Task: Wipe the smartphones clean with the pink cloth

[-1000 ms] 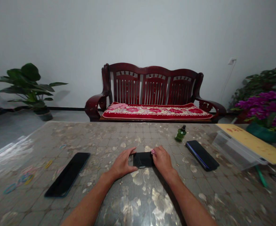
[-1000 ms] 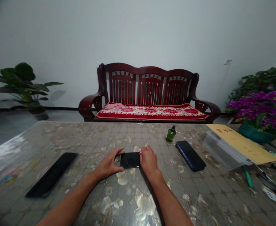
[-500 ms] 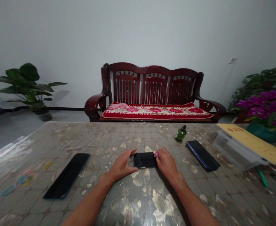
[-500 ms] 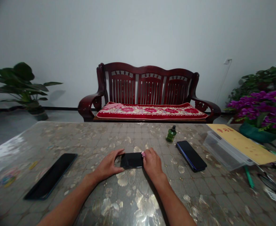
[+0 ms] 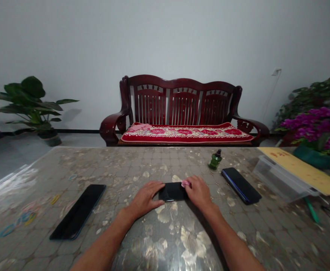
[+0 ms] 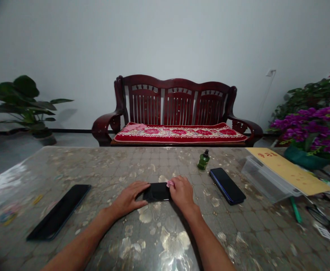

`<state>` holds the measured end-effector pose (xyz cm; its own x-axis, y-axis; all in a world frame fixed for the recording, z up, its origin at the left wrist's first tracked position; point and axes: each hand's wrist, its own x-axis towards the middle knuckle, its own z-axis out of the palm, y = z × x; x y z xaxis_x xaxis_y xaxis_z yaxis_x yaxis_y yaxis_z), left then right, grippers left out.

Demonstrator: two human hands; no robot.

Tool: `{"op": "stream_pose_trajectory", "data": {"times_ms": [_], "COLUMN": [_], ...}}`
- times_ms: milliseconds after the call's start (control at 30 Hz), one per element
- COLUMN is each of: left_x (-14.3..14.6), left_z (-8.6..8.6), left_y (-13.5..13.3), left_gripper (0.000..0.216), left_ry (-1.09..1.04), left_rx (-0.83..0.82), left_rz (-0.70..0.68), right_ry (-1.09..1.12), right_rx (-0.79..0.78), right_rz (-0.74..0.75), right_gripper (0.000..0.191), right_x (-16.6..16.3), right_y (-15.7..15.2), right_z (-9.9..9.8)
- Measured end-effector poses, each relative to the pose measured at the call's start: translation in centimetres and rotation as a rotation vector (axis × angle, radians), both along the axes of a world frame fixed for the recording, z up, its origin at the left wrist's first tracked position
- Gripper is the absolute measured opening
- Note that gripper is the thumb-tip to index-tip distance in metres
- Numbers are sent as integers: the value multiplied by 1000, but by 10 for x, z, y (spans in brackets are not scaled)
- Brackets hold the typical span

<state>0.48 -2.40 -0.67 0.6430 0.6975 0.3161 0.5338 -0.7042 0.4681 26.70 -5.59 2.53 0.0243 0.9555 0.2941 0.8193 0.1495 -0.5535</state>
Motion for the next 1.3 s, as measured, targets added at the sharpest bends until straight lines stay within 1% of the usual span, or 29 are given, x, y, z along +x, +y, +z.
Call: {"op": "stream_pose_trajectory", "data": {"times_ms": [33, 100, 167, 233, 333, 467, 633, 767, 867, 967, 1067, 1167, 1233, 1300], "left_x": [0, 0, 1, 4, 8, 10, 14, 19, 21, 23, 26, 28, 28, 29], "left_z": [0, 2, 4, 7, 13, 19, 24, 28, 29, 31, 31, 29, 26, 24], "left_y": [0, 1, 1, 2, 3, 9, 16, 21, 27, 31, 34, 38, 42, 47], "left_gripper": [53, 50, 47, 44, 39, 37, 37, 38, 35, 28, 21, 20, 20, 20], "left_ry": [37, 107, 159, 185, 164, 82, -23, -53, -63, -75, -93, -127, -157, -193], "left_rx": [7, 8, 0, -14, -38, -109, -194, -194, -183, -178, -185, -210, -236, -262], "left_rz": [-8, -10, 2, 22, 43, 64, 140, 206, 222, 204, 180, 197, 222, 249], "right_ry": [178, 602, 740, 797, 889, 1006, 1113, 1144, 1144, 1134, 1116, 1085, 1050, 1006], "right_rx": [-16, -78, -102, -114, -129, -99, -18, 22, 34, 42, 57, 102, 127, 122], "right_rz": [-15, -25, -6, 24, 50, -8, -116, -175, -217, -246, -262, -265, -236, -175], "right_gripper": [14, 18, 25, 28, 29, 31, 39, 40, 39, 37, 37, 39, 38, 34], "right_x": [9, 21, 22, 18, 12, 7, 2, -4, -7, -9, -8, -5, -2, 2], "right_y": [8, 21, 29, 33, 33, 37, 46, 48, 49, 53, 56, 56, 53, 50], "right_z": [-2, -7, -10, -12, -11, -10, -8, -7, -7, -6, -4, 2, 7, 12]}}
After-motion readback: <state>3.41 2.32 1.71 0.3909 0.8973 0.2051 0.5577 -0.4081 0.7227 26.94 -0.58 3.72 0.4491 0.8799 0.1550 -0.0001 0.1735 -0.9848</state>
